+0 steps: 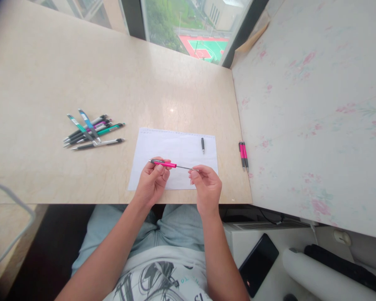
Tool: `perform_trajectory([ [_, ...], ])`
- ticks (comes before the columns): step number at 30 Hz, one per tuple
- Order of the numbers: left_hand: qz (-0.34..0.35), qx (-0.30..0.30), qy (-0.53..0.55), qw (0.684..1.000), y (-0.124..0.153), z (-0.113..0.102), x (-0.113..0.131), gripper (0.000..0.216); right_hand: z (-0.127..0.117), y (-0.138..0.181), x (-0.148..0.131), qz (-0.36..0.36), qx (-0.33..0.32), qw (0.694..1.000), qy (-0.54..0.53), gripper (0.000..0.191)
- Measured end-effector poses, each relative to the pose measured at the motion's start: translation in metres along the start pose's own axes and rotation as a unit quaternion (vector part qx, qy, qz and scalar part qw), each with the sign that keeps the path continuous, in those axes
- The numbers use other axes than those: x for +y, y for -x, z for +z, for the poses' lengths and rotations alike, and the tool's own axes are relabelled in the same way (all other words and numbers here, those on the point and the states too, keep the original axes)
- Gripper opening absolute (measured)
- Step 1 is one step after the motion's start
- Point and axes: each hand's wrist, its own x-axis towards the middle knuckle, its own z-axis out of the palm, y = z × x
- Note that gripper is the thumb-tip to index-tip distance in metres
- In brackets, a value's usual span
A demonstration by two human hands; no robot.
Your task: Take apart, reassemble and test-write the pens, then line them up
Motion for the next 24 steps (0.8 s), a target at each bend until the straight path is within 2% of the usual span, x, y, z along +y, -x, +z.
perform_trajectory([
  [24, 0.006, 0.006, -0.015, 1.0, 0.0, 0.0, -0.001, 0.019, 0.019, 0.002, 0.009, 0.017, 0.005, 1.0, -0.006, 0.015],
])
